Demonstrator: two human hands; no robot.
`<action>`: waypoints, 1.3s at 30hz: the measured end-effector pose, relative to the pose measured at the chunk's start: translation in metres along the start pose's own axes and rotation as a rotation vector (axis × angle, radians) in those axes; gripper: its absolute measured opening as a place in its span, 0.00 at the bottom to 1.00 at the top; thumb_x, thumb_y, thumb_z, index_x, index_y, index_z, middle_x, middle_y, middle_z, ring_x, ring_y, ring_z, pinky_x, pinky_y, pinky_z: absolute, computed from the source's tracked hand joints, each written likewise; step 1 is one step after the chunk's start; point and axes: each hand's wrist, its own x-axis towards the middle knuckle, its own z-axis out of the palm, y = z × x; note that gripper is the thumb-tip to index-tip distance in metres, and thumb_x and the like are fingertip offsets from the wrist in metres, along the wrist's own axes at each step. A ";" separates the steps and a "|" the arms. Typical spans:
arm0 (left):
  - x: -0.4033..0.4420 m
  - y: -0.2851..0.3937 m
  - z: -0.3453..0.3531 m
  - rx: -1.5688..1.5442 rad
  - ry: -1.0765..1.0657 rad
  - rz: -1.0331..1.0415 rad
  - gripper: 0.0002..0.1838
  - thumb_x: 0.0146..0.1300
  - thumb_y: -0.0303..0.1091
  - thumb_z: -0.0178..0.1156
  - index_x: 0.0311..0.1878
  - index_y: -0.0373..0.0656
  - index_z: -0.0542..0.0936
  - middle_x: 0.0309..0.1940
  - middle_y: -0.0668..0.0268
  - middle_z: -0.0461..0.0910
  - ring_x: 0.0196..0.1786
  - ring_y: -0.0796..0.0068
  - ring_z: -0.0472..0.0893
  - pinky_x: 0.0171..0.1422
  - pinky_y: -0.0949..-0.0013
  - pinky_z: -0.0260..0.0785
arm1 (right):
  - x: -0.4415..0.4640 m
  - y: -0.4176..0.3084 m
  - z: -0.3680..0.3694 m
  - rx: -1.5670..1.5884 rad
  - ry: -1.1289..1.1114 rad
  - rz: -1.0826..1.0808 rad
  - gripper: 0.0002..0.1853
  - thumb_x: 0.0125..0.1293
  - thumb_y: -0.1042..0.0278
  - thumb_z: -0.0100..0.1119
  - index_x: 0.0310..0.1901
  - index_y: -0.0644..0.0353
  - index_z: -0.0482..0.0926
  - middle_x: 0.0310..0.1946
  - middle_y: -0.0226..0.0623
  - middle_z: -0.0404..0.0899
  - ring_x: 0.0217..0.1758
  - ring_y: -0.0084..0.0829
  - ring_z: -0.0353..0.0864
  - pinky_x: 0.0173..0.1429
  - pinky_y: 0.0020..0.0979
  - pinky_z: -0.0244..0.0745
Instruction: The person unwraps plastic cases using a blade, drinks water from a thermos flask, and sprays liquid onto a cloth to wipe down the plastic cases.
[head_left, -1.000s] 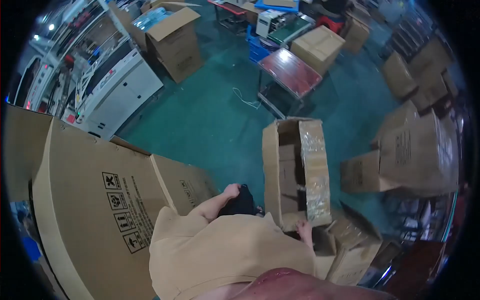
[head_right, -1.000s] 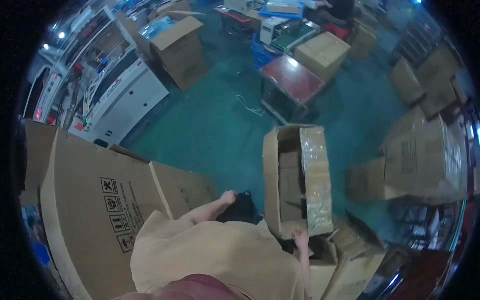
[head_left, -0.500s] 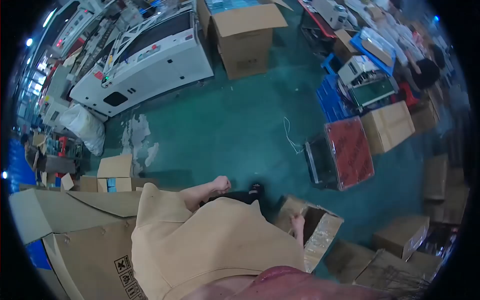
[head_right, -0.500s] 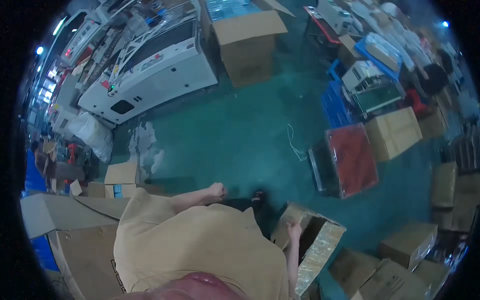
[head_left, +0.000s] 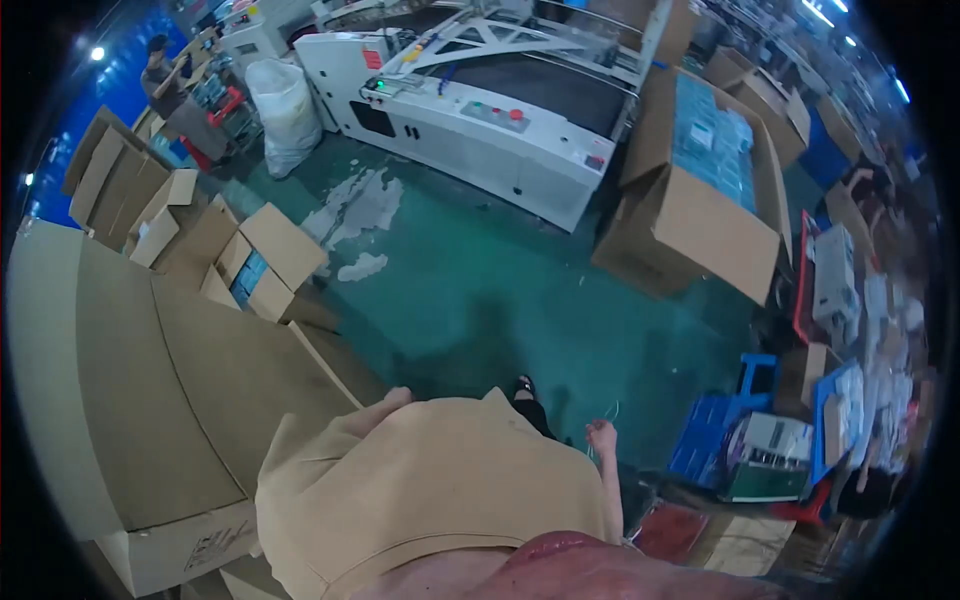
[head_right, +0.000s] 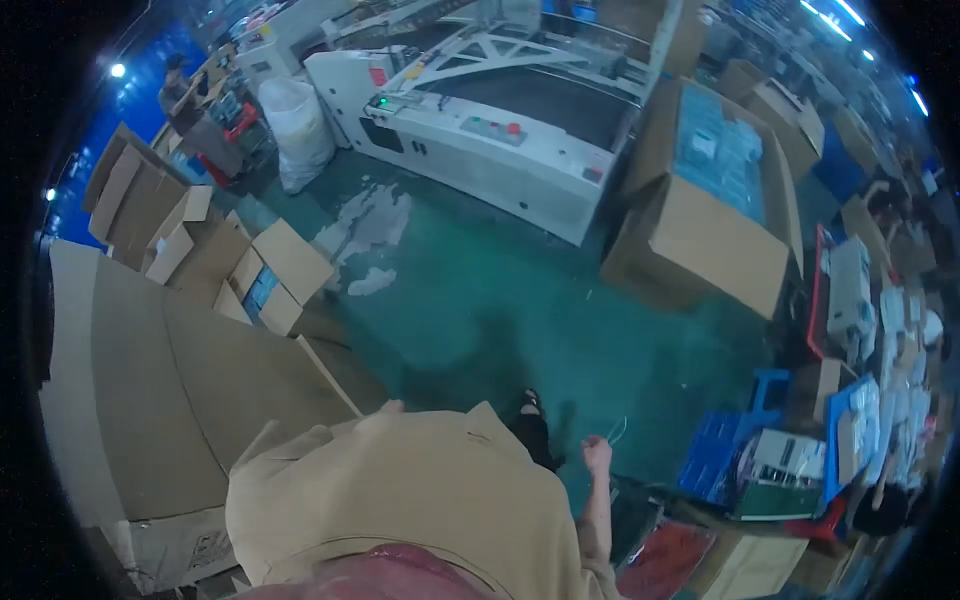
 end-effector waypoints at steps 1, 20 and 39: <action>0.021 -0.017 0.005 -0.054 0.022 -0.033 0.16 0.51 0.40 0.57 0.43 0.46 0.80 0.40 0.56 0.79 0.44 0.59 0.78 0.48 0.62 0.70 | 0.025 -0.032 -0.005 -0.005 -0.021 -0.035 0.17 0.52 0.67 0.58 0.43 0.67 0.75 0.28 0.43 0.80 0.23 0.28 0.80 0.32 0.30 0.75; 0.120 -0.162 -0.252 -0.927 0.456 -0.314 0.10 0.53 0.31 0.54 0.37 0.41 0.81 0.25 0.59 0.81 0.26 0.69 0.81 0.36 0.68 0.74 | 0.263 -0.650 0.244 -0.675 -1.004 -0.901 0.19 0.53 0.59 0.57 0.45 0.59 0.76 0.37 0.46 0.78 0.42 0.45 0.77 0.46 0.40 0.72; -0.073 -0.303 -1.001 -0.226 1.940 0.513 0.11 0.44 0.29 0.69 0.31 0.41 0.78 0.27 0.68 0.76 0.29 0.74 0.75 0.29 0.73 0.68 | 0.163 -1.462 0.440 0.768 -1.191 -1.842 0.07 0.55 0.81 0.59 0.36 0.68 0.75 0.32 0.42 0.76 0.34 0.28 0.75 0.36 0.23 0.71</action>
